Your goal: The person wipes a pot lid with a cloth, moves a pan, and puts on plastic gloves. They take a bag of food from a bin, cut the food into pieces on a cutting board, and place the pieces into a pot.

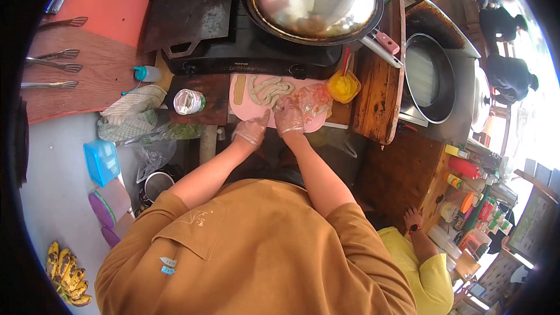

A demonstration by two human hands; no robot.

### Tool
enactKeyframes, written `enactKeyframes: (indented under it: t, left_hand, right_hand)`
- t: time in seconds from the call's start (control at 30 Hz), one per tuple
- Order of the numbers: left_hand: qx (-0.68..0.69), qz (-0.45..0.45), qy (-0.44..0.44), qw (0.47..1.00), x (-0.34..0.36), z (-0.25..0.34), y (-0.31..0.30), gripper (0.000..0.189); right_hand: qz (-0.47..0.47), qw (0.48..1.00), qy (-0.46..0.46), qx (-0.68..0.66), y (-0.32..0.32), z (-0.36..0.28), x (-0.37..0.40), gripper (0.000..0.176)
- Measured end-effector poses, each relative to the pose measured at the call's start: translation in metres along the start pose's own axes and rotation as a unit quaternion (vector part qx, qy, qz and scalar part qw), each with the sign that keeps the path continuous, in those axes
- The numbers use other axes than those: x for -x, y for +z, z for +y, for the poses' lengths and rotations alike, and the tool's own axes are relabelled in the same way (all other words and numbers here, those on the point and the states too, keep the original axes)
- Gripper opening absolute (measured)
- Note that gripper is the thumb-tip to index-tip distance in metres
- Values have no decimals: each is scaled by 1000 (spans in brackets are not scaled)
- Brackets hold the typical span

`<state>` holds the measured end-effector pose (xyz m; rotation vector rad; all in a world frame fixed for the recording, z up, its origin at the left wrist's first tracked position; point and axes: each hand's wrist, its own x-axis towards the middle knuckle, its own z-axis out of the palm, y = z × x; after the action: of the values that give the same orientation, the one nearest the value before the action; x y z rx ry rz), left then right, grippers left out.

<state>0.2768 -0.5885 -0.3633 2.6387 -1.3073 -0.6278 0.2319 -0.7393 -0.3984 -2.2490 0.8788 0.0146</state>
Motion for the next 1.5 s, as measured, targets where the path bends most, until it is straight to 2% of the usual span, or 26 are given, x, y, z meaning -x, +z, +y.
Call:
enactKeyframes:
  t: [0.17, 0.27, 0.33, 0.37, 0.43, 0.57, 0.73, 0.83, 0.9, 1.03, 1.13, 1.17, 1.2, 1.23, 1.27, 1.33, 1.4, 1.43, 1.47, 1.5]
  left_hand:
    - [14, 20, -4, 1000, -8, 0, 19, 64]
    - [41, 39, -9, 998, -5, -5, 21, 64]
    - [54, 45, -15, 997, -1, -4, 15, 64]
    - [77, 60, -2, 995, 4, -3, 13, 69]
    - [99, 72, 10, 992, 12, -1, 12, 74]
    - [87, 32, -3, 996, 13, 2, 14, 74]
    - [76, 28, 9, 997, 15, 3, 12, 74]
    - [66, -7, 2, 998, 11, 1, 19, 72]
    - [43, 19, 25, 999, 6, -1, 23, 68]
    - [43, 17, 12, 999, -10, -1, 24, 65]
    - [78, 53, -11, 995, -7, -4, 16, 59]
    - [108, 97, -8, 989, 1, -4, 12, 56]
    - [137, 141, -5, 980, 9, -3, 9, 53]
    - [135, 143, -6, 980, 14, -1, 9, 53]
    - [128, 118, 3, 985, 19, 0, 10, 51]
    - [117, 76, 29, 990, 19, 1, 25, 51]
    - [122, 96, 58, 986, 13, 2, 48, 52]
    - [129, 113, 88, 981, 8, 7, 37, 53]
    - [96, 42, 71, 992, 4, 13, 27, 55]
    - [96, 43, 69, 992, -3, 15, 29, 55]
  right_hand:
    - [-12, 999, 49, -21, -10, -3, 2, 24]
    - [14, 1000, 9, -26, 11, 24, -1, 17]
    - [48, 997, -13, 58, 24, 32, -4, 20]
    - [47, 997, -11, 57, 28, 39, -5, 20]
    - [-48, 983, 142, -105, 7, 17, -2, 25]
    - [-50, 971, 189, -136, 14, 23, -4, 27]
    - [-57, 986, 113, -106, 29, 47, -10, 26]
    - [-81, 976, 132, -151, 36, 55, -12, 26]
    - [-82, 974, 136, -160, 41, 62, -16, 26]
    - [-91, 971, 156, -159, 41, 76, -24, 25]
    - [-132, 964, 119, -200, 26, 82, -29, 21]
    - [-133, 963, 118, -201, 21, 82, -29, 21]
    - [-110, 971, 73, -198, 15, 79, -29, 20]
    - [-87, 977, 28, -195, 10, 75, -30, 19]
    - [-87, 976, 26, -196, 5, 70, -31, 19]
    - [20, 985, -136, -106, -3, 58, -36, 17]
    - [48, 984, -117, -129, 14, 59, -53, 21]
    - [76, 981, -94, -150, 15, 50, -58, 25]
    - [75, 981, -97, -151, 11, 44, -62, 25]
    - [42, 996, -80, -2, -14, 16, -61, 31]
